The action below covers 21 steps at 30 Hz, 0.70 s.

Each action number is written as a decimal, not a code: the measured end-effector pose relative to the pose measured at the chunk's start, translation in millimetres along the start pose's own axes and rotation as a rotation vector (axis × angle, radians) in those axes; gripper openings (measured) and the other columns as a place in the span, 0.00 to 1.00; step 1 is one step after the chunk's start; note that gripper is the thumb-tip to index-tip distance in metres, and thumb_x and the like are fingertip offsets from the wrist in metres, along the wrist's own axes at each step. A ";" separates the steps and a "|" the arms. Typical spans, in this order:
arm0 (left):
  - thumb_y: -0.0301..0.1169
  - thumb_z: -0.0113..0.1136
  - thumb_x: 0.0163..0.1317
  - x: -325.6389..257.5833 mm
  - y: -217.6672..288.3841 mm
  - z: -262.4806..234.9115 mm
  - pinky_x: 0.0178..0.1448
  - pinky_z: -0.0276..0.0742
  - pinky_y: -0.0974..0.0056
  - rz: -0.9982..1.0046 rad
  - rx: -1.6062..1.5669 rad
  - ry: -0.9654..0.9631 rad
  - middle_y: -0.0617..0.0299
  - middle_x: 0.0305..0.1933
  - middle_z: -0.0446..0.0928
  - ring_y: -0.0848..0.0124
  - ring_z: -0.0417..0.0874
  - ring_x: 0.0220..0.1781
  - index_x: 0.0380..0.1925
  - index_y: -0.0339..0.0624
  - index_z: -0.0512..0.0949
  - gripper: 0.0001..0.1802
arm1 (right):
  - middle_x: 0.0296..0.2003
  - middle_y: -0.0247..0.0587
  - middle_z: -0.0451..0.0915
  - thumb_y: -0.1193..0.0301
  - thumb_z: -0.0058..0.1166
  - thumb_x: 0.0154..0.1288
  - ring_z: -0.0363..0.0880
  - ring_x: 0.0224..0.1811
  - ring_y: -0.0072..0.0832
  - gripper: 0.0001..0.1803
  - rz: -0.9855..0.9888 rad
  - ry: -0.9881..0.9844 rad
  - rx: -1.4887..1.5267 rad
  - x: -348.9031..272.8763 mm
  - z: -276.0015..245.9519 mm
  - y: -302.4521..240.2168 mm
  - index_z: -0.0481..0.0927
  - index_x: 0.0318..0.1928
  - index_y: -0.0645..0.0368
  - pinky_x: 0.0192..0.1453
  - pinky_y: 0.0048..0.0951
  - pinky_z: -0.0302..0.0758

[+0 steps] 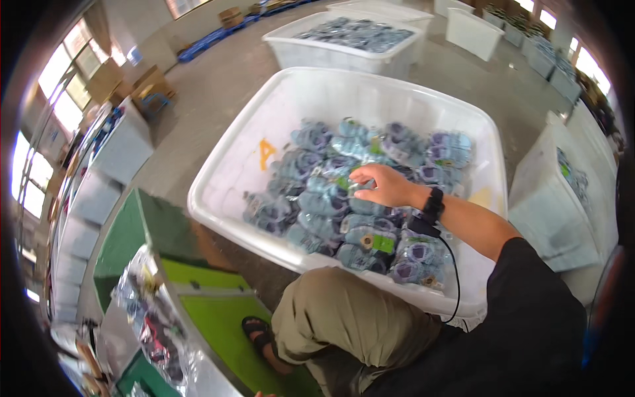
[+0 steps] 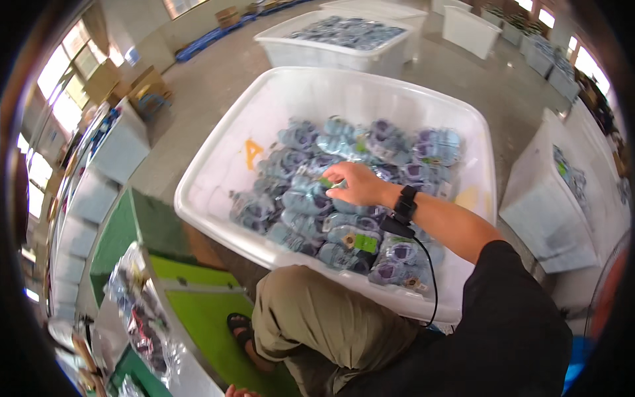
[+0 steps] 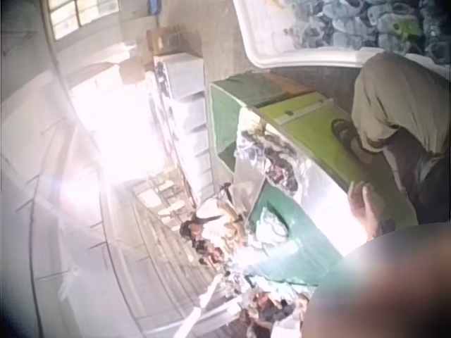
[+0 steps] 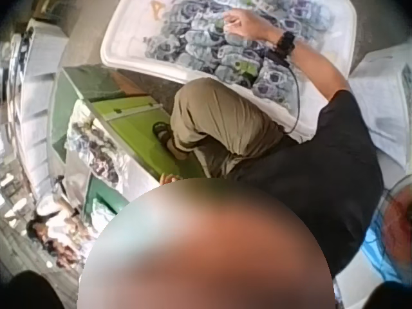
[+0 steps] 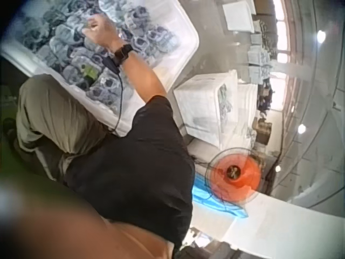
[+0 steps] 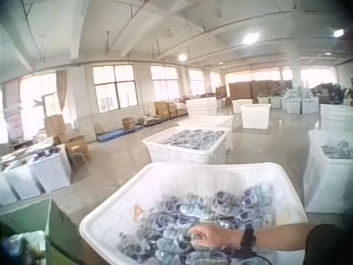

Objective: The person sits on the floor next to a conveyor belt and a large white bin. They repeatedly pick up packaged footwear from the conveyor belt and place them into the bin. The person handles the items one by one, moving them from the belt to the bin in a repetitive sorting process.

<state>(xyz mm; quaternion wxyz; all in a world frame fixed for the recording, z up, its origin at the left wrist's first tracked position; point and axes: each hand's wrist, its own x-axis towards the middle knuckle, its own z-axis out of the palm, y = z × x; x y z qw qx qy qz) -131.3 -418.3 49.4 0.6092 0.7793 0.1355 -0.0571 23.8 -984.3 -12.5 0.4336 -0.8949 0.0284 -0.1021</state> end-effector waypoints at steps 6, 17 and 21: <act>0.26 0.70 0.72 11.9 -9.3 -48.3 0.60 0.85 0.61 0.083 0.026 0.133 0.55 0.51 0.85 0.65 0.87 0.52 0.55 0.29 0.82 0.16 | 0.49 0.38 0.86 0.71 0.68 0.69 0.83 0.47 0.26 0.23 -0.256 -0.488 0.299 -3.9 49.7 -172.6 0.82 0.62 0.62 0.52 0.31 0.80; 0.28 0.74 0.68 93.3 -41.4 -239.6 0.58 0.84 0.62 0.232 0.331 0.543 0.57 0.55 0.83 0.68 0.83 0.56 0.56 0.38 0.85 0.18 | 0.47 0.43 0.89 0.73 0.72 0.64 0.88 0.48 0.29 0.26 -0.212 -0.958 0.445 -26.7 154.8 -250.0 0.82 0.62 0.64 0.54 0.32 0.83; 0.33 0.74 0.65 138.3 -67.4 -334.7 0.61 0.80 0.59 0.046 0.375 0.736 0.54 0.50 0.87 0.64 0.84 0.53 0.56 0.32 0.85 0.22 | 0.45 0.44 0.90 0.74 0.73 0.61 0.88 0.47 0.30 0.27 -0.226 -0.936 0.345 -26.5 158.4 -247.6 0.83 0.61 0.65 0.55 0.32 0.82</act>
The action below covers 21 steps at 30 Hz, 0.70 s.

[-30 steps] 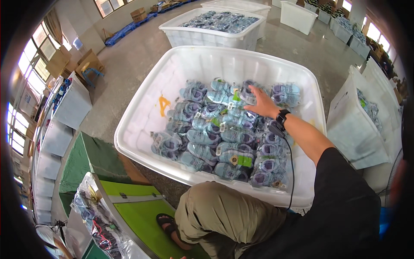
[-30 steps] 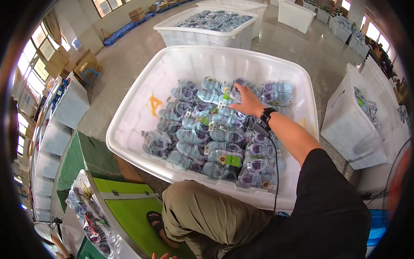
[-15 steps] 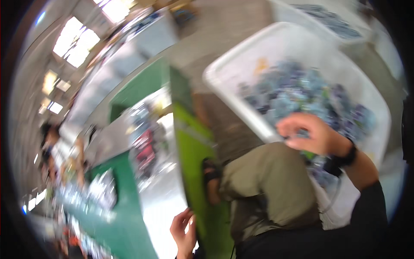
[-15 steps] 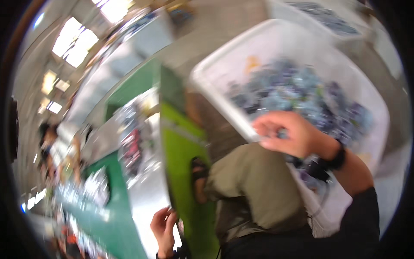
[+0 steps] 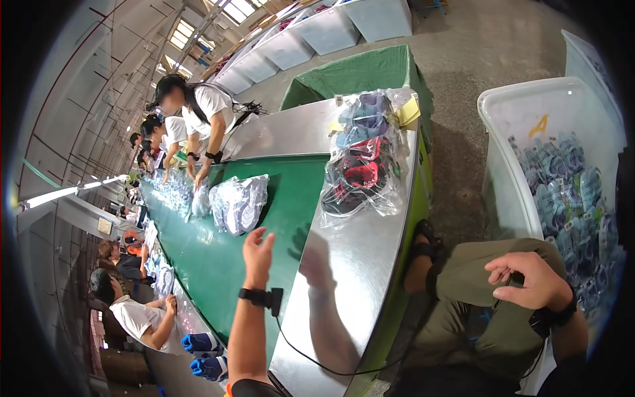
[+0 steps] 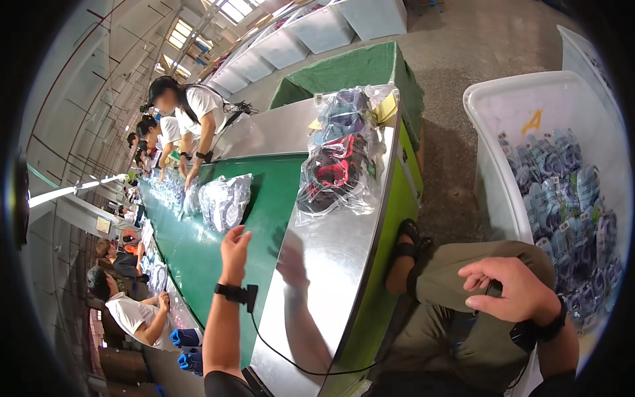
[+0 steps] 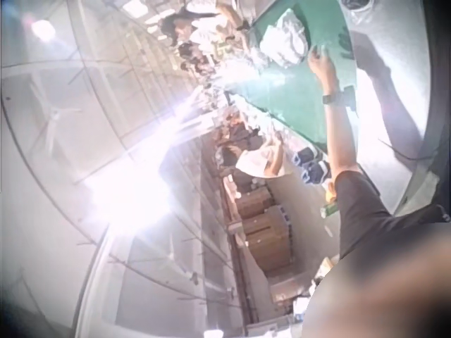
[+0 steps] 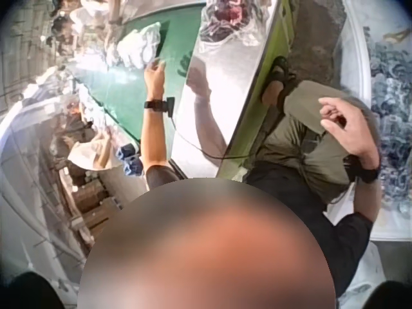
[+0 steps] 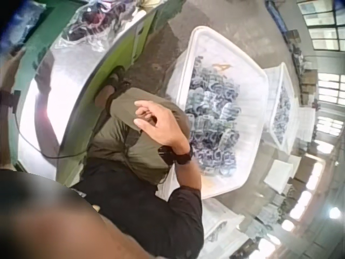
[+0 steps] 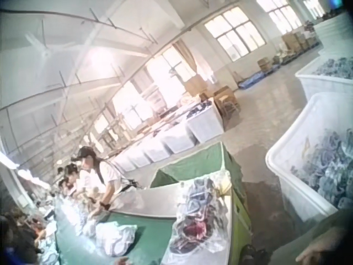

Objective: The person sits on the floor next to a conveyor belt and a large white bin. They repeatedly pick up packaged footwear from the conveyor belt and place them into the bin. The person handles the items one by one, moving them from the belt to the bin in a repetitive sorting process.

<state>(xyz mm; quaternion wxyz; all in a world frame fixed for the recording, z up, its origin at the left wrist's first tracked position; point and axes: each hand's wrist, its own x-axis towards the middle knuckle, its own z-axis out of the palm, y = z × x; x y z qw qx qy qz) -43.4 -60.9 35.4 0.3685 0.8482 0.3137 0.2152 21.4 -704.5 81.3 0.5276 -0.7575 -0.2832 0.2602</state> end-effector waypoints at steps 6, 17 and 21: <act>0.41 0.77 0.60 95.4 -47.0 -21.8 0.69 0.77 0.50 0.052 0.347 0.168 0.44 0.59 0.85 0.53 0.84 0.64 0.63 0.32 0.80 0.35 | 0.44 0.46 0.89 0.70 0.75 0.61 0.89 0.46 0.33 0.28 0.055 -0.042 -0.054 10.7 -1.3 -0.4 0.83 0.61 0.65 0.56 0.33 0.83; 0.52 0.73 0.64 113.9 -90.2 25.7 0.87 0.53 0.42 0.206 0.746 0.198 0.29 0.80 0.62 0.36 0.60 0.83 0.78 0.30 0.63 0.52 | 0.44 0.45 0.90 0.70 0.75 0.61 0.90 0.46 0.35 0.29 0.013 -0.083 -0.099 17.2 -9.2 7.1 0.83 0.62 0.65 0.55 0.34 0.86; 0.52 0.70 0.69 63.0 -69.5 33.2 0.86 0.52 0.40 0.365 0.612 0.207 0.31 0.80 0.61 0.37 0.59 0.83 0.78 0.32 0.63 0.49 | 0.43 0.45 0.90 0.69 0.75 0.61 0.90 0.46 0.37 0.29 -0.009 -0.089 -0.135 16.9 -8.3 7.5 0.83 0.62 0.64 0.54 0.35 0.85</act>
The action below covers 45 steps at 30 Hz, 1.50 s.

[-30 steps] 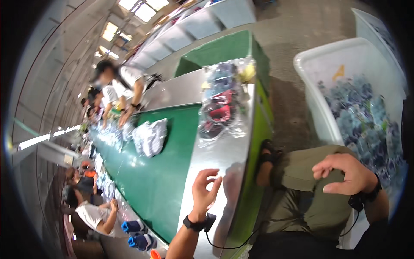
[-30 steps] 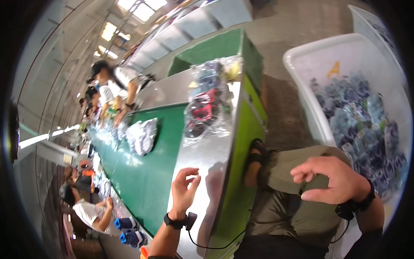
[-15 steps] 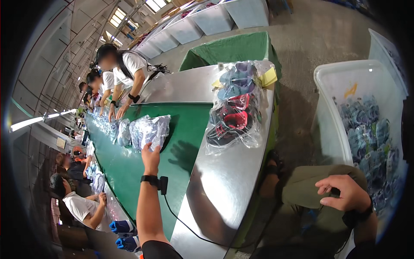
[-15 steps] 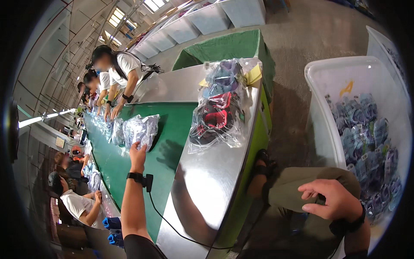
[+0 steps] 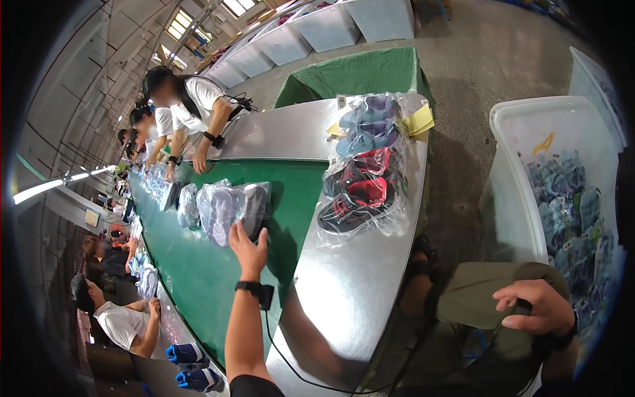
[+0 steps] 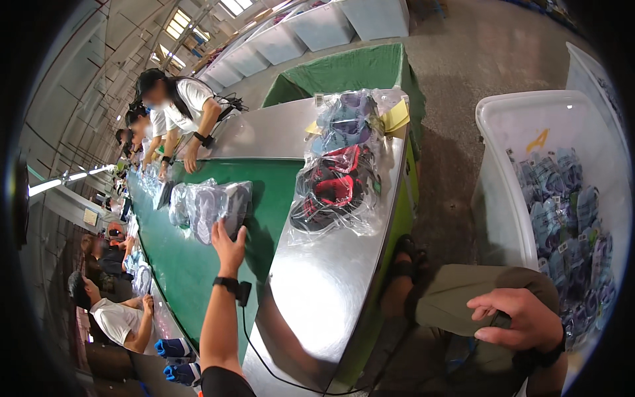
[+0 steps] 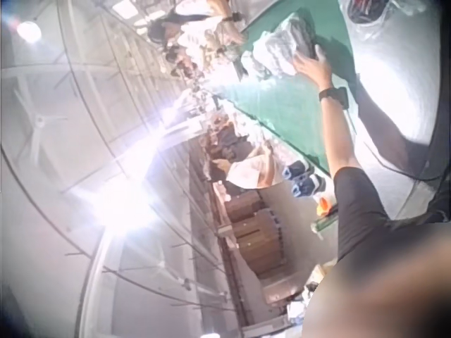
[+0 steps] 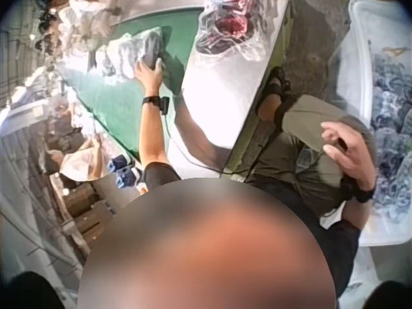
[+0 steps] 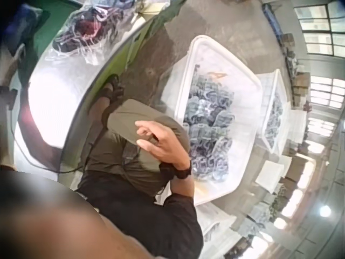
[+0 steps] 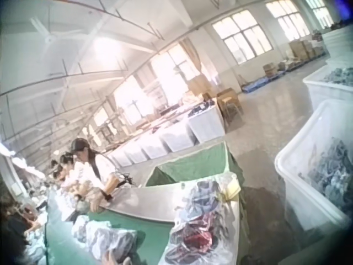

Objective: The person sits on the floor next to a conveyor belt and a large white bin. They repeatedly pick up packaged footwear from the conveyor belt and place them into the bin. The person handles the items one by one, moving them from the belt to the bin in a repetitive sorting process.

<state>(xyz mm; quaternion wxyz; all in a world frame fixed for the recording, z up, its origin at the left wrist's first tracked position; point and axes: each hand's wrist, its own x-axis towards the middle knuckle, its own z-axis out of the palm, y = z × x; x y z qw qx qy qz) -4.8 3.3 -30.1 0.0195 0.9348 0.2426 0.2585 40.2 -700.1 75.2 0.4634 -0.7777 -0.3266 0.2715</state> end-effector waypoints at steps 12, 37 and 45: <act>0.65 0.67 0.68 -74.2 63.5 -37.0 0.82 0.70 0.45 -0.830 -1.908 -0.220 0.51 0.74 0.77 0.49 0.79 0.73 0.74 0.42 0.71 0.47 | 0.44 0.45 0.89 0.66 0.74 0.63 0.90 0.47 0.38 0.28 -0.075 0.019 -0.025 -9.7 6.2 -0.8 0.83 0.62 0.61 0.52 0.36 0.84; 0.52 0.51 0.69 -215.7 242.5 -159.7 0.68 0.83 0.45 -1.090 -2.027 -0.983 0.46 0.63 0.83 0.50 0.86 0.61 0.68 0.39 0.77 0.36 | 0.59 0.41 0.81 0.67 0.75 0.61 0.81 0.60 0.43 0.34 -0.484 0.427 -0.242 -26.9 39.3 -31.8 0.80 0.68 0.53 0.65 0.41 0.81; 0.54 0.55 0.66 -242.3 289.8 -154.7 0.70 0.80 0.42 -1.149 -2.180 -1.227 0.46 0.65 0.82 0.47 0.85 0.64 0.71 0.38 0.74 0.40 | 0.68 0.38 0.75 0.70 0.73 0.60 0.74 0.73 0.41 0.36 -0.674 0.445 -0.471 -41.0 56.2 -54.2 0.79 0.71 0.48 0.74 0.43 0.75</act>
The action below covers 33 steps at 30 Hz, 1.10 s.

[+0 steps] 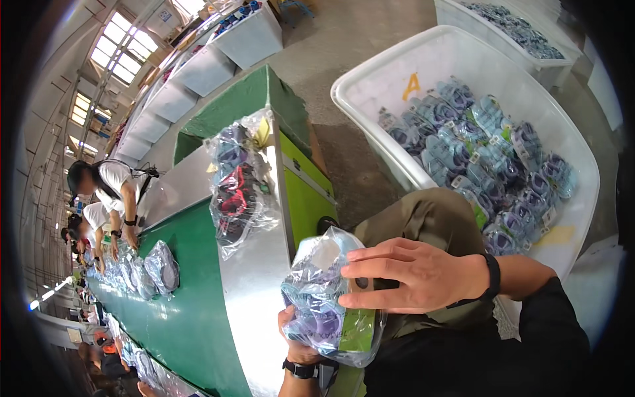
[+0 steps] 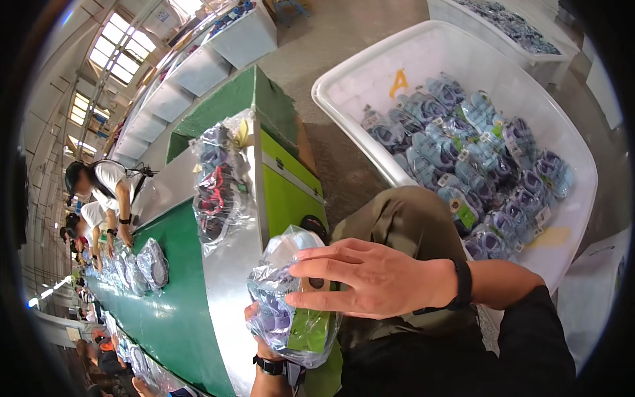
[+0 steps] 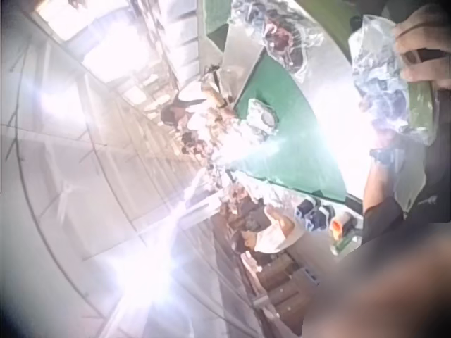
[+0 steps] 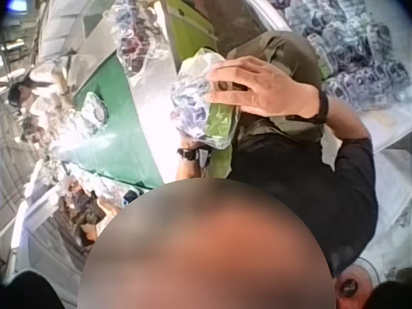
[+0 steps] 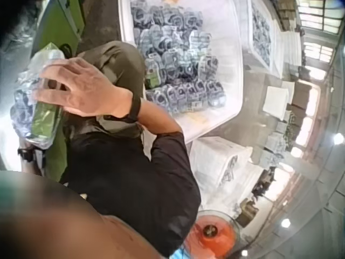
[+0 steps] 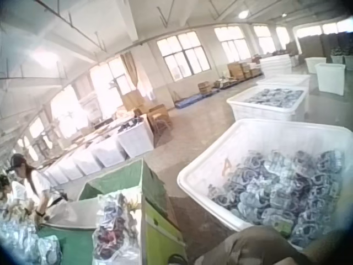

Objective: The person sits on the floor next to a conveyor belt and a large white bin. They repeatedly pick up packaged footwear from the conveyor belt and place them into the bin. The person handles the items one by one, moving them from the belt to the bin in a repetitive sorting process.

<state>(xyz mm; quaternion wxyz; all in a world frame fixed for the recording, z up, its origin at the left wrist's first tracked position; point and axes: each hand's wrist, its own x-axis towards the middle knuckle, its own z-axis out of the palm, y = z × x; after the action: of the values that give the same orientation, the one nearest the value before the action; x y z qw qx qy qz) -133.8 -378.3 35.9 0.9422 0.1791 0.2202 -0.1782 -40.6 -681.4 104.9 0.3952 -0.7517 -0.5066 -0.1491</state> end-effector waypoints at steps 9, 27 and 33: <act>0.52 0.63 0.66 27.0 -26.1 -2.4 0.78 0.71 0.48 0.587 0.619 -0.006 0.48 0.75 0.71 0.53 0.76 0.73 0.77 0.36 0.63 0.46 | 0.58 0.58 0.82 0.54 0.71 0.72 0.86 0.58 0.45 0.42 0.865 -0.019 0.708 -16.5 8.2 12.1 0.67 0.74 0.64 0.52 0.37 0.85; 0.49 0.77 0.61 34.7 -26.5 11.8 0.81 0.66 0.50 0.654 0.608 0.027 0.47 0.83 0.58 0.53 0.69 0.79 0.88 0.45 0.37 0.69 | 0.66 0.41 0.77 0.75 0.56 0.77 0.76 0.69 0.24 0.32 1.030 0.015 1.090 -20.6 31.5 40.5 0.64 0.78 0.66 0.74 0.32 0.73; 0.50 0.74 0.63 34.6 -25.0 13.1 0.80 0.67 0.51 0.614 0.631 0.011 0.47 0.83 0.59 0.54 0.69 0.79 0.88 0.43 0.37 0.67 | 0.64 0.39 0.78 0.74 0.55 0.77 0.76 0.68 0.23 0.33 0.997 0.024 1.093 -23.6 33.8 43.2 0.65 0.79 0.63 0.73 0.32 0.73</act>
<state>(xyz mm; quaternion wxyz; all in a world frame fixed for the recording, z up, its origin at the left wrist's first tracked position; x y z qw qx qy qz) -110.5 -414.4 23.8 0.8494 0.5161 0.0967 0.0527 -19.0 -678.9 49.3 0.7393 -0.5870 -0.1026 0.3136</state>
